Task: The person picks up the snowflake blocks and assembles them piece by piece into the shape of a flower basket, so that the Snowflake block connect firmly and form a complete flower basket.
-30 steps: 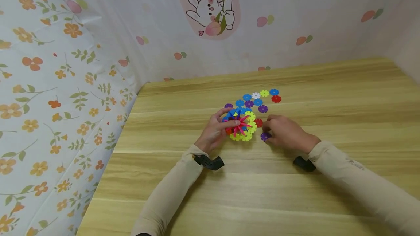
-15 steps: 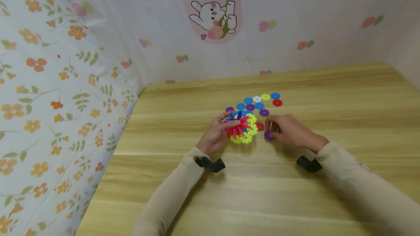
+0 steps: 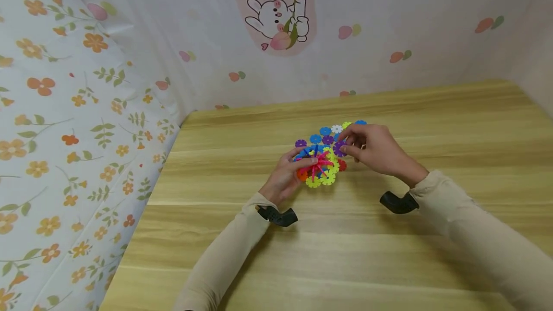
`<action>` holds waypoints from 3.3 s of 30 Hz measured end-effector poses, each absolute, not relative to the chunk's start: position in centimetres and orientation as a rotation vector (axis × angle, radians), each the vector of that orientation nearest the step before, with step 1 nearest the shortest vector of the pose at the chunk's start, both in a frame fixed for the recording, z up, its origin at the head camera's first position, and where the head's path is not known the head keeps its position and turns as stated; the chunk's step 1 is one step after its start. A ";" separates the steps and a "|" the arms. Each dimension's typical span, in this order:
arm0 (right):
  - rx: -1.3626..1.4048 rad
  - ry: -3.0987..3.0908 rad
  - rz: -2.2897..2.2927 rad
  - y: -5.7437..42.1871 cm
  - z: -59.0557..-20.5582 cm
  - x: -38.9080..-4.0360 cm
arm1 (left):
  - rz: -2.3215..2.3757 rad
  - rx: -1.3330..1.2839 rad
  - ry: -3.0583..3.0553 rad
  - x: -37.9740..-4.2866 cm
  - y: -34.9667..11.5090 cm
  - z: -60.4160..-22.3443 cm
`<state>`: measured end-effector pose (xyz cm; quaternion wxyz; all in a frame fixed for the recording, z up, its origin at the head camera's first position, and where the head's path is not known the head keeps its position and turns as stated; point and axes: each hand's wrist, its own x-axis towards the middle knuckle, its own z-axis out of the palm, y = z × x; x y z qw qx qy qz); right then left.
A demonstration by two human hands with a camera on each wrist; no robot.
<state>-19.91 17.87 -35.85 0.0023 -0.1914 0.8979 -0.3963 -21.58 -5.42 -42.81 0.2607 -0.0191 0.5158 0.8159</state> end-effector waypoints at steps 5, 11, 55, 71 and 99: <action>-0.560 2.853 -1.290 16.9 -35.9 -19.9 | 2.190 -0.068 1.415 -21.5 -5.3 -42.7; -0.599 2.890 -1.294 16.4 -36.3 -20.0 | 2.179 -0.086 1.426 -21.4 -5.1 -42.8; -0.683 2.676 -1.370 16.0 -38.7 -20.3 | 1.943 -0.061 1.778 -21.9 -5.7 -42.8; -0.871 2.844 -0.440 14.9 -39.6 -28.5 | 1.871 -0.020 1.701 -21.7 -8.5 -42.5; -0.684 2.772 -0.707 17.2 -41.4 -29.9 | 1.859 0.091 1.649 -21.8 -7.2 -42.7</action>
